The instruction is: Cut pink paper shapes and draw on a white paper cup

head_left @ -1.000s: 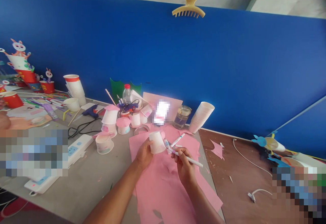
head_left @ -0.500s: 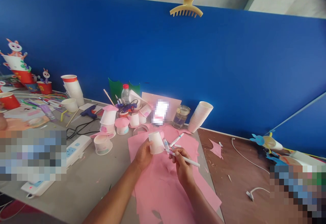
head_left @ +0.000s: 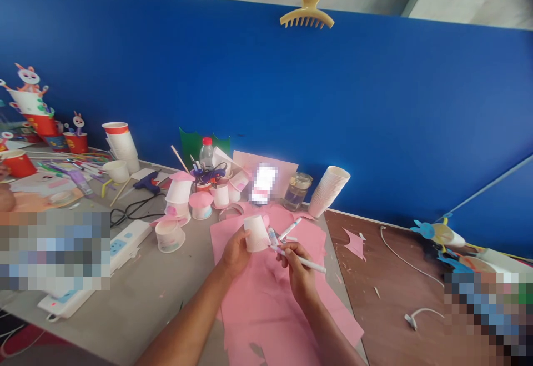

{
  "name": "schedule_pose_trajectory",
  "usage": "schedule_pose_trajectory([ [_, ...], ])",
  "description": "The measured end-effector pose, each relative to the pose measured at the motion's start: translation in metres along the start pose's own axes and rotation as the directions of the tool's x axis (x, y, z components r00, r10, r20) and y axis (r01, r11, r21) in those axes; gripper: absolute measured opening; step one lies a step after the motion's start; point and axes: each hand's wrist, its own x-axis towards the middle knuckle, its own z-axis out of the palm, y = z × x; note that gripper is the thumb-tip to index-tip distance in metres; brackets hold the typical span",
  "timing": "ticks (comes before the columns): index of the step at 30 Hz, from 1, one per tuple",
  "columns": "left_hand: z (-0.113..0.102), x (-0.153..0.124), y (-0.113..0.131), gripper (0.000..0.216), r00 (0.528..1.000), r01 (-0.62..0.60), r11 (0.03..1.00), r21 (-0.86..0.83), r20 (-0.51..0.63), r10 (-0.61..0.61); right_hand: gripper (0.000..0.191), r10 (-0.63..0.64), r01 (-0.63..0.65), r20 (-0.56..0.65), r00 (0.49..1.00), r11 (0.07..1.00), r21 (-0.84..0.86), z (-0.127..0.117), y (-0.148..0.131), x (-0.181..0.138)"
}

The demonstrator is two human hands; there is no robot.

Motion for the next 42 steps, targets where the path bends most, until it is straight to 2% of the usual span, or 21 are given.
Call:
schedule_pose_trajectory([
  [13, -0.009, 0.003, -0.004, 0.029, 1.0, 0.002, 1.0, -0.009, 0.022, -0.001, 0.024, 0.036, -0.035, -0.008, 0.999, 0.987, 0.154, 0.001, -0.008, 0.002],
  [24, -0.006, 0.002, -0.005, 0.021, 1.0, -0.019, 1.0, -0.004, 0.018, 0.019, 0.022, -0.102, 0.104, 0.037, 0.994, 0.993, -0.052, 0.004, -0.008, -0.006],
  [34, -0.005, 0.001, -0.006, 0.018, 0.996, -0.086, 0.992, 0.092, 0.007, 0.085, 0.014, -0.227, 0.253, 0.126, 0.966, 0.933, -0.255, 0.006, -0.011, -0.011],
  [42, -0.004, 0.001, -0.006, 0.022, 0.994, -0.108, 0.985, 0.138, -0.01, 0.111, 0.011, -0.254, 0.296, 0.172, 0.952, 0.91, -0.29, 0.006, -0.009, -0.01],
])
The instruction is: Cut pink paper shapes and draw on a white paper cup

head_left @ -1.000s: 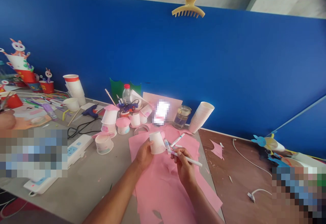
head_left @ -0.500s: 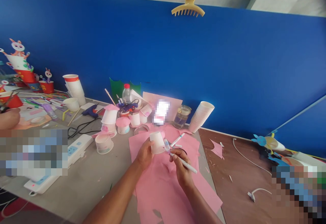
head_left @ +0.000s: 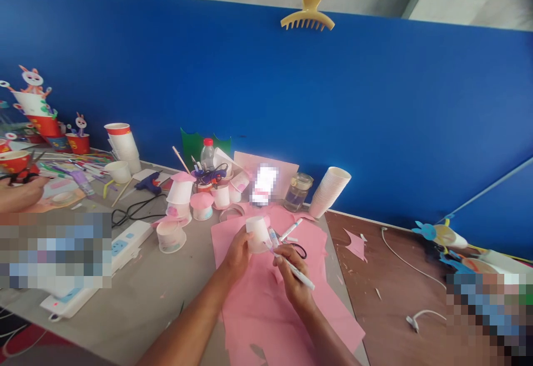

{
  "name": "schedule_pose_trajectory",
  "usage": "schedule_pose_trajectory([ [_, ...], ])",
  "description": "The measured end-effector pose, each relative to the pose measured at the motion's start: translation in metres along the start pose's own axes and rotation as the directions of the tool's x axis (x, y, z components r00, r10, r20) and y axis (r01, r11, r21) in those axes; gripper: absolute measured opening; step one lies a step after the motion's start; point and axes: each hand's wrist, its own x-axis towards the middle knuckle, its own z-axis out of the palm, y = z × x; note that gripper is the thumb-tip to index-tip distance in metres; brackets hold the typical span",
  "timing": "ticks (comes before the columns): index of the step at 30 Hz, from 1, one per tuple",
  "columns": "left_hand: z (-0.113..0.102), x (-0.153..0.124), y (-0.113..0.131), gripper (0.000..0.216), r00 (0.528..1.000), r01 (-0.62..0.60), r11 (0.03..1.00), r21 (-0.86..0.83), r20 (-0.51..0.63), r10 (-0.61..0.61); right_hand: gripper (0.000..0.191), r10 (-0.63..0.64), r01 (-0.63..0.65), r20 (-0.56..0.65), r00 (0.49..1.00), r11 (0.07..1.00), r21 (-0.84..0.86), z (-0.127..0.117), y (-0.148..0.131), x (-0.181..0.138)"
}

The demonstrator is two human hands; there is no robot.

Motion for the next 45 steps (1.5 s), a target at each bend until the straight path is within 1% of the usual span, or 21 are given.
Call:
schedule_pose_trajectory([
  [7, 0.0003, -0.0004, 0.002, 0.022, 1.0, 0.006, 1.0, 0.008, 0.025, -0.006, 0.008, 0.027, -0.027, -0.01, 1.0, 1.0, 0.01, 0.0002, 0.0008, -0.0001],
  [13, -0.002, 0.0014, 0.0029, 0.025, 0.999, 0.015, 1.0, -0.008, -0.042, -0.015, 0.01, 0.102, -0.099, -0.045, 0.994, 0.994, 0.056, -0.0007, 0.002, 0.0002],
  [16, -0.0032, 0.002, 0.0035, 0.029, 0.998, 0.013, 1.0, 0.014, -0.054, -0.013, 0.01, 0.114, -0.109, -0.054, 0.992, 0.991, 0.079, -0.0022, 0.0019, 0.0021],
  [20, -0.0048, 0.0029, 0.0033, 0.033, 0.998, 0.018, 1.0, 0.019, -0.065, -0.017, 0.013, 0.169, -0.165, -0.04, 0.985, 0.981, 0.105, -0.0045, 0.0023, 0.0053],
  [26, -0.0053, 0.0042, 0.0016, 0.029, 0.997, 0.006, 1.0, 0.019, -0.075, -0.005, 0.02, 0.219, -0.195, -0.096, 0.971, 0.958, 0.208, -0.0055, 0.005, 0.0052],
  [29, -0.0031, 0.0034, 0.0022, 0.028, 0.998, 0.0, 1.0, 0.014, -0.055, 0.0, 0.021, 0.233, -0.207, -0.09, 0.968, 0.95, 0.235, -0.005, 0.0056, 0.0044],
  [31, -0.0017, 0.0026, 0.0026, 0.026, 1.0, -0.008, 1.0, 0.012, -0.023, 0.008, 0.02, 0.204, -0.183, -0.068, 0.977, 0.955, 0.231, -0.0044, 0.0056, 0.004],
  [33, -0.0013, 0.0021, 0.0023, 0.024, 1.0, -0.016, 1.0, 0.01, -0.001, 0.016, 0.018, 0.143, -0.13, -0.051, 0.988, 0.971, 0.202, -0.0034, 0.005, 0.0032],
  [37, -0.0032, 0.0025, -0.0001, 0.022, 1.0, -0.018, 1.0, 0.024, -0.014, 0.019, 0.016, 0.019, -0.017, -0.024, 1.0, 0.997, 0.077, -0.0008, 0.0022, 0.0004],
  [42, -0.0033, 0.0024, -0.001, 0.026, 1.0, -0.013, 0.999, 0.032, -0.025, 0.013, 0.013, -0.106, 0.108, 0.054, 0.993, 0.994, -0.032, 0.0013, -0.001, -0.0015],
  [45, -0.0017, 0.0017, -0.0003, 0.029, 1.0, -0.015, 0.999, 0.043, -0.008, 0.016, 0.012, -0.154, 0.159, 0.071, 0.985, 0.985, -0.07, 0.0015, -0.0012, -0.0012],
])
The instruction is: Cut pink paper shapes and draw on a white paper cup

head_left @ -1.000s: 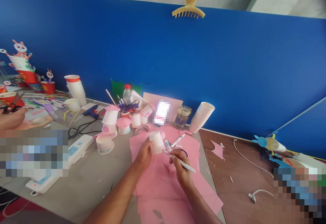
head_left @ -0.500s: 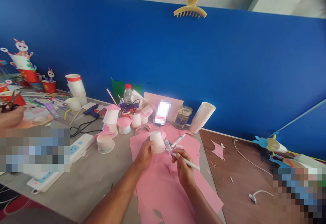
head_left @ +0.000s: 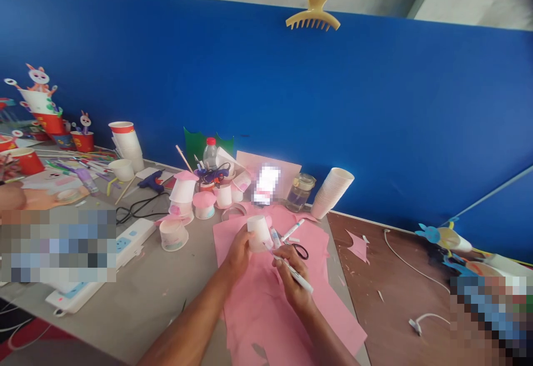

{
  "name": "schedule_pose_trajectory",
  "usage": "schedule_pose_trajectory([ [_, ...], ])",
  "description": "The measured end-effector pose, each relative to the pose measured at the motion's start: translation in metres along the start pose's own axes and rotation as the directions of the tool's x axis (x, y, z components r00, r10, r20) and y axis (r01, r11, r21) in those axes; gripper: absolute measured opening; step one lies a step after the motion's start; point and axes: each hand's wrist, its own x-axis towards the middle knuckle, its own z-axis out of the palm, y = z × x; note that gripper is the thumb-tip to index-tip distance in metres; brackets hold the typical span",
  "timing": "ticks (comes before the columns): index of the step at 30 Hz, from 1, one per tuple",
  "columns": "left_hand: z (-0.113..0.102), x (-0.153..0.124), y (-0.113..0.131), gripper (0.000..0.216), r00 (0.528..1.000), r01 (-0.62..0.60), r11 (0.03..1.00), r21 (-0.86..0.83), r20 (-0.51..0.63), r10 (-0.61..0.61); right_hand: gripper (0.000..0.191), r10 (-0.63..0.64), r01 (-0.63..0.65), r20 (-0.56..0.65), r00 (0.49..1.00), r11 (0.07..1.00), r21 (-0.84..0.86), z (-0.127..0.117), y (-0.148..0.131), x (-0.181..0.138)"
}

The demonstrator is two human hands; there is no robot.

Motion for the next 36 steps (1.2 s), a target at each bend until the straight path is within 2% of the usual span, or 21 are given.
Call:
schedule_pose_trajectory([
  [12, 0.001, -0.0003, 0.0003, 0.027, 1.0, 0.005, 0.999, 0.032, -0.02, -0.004, 0.012, 0.003, -0.004, -0.022, 1.0, 0.999, -0.049, 0.0013, 0.004, -0.0002],
  [26, -0.0028, 0.0024, 0.0047, 0.029, 0.996, -0.008, 0.999, 0.034, -0.09, 0.011, 0.015, 0.155, -0.156, -0.047, 0.987, 0.988, -0.02, -0.0006, 0.0046, -0.0007],
  [36, -0.0036, 0.0027, 0.0022, 0.033, 0.997, -0.023, 0.998, 0.052, -0.071, 0.027, 0.016, 0.133, -0.126, -0.086, 0.987, 0.989, 0.076, -0.003, 0.0009, 0.0013],
])
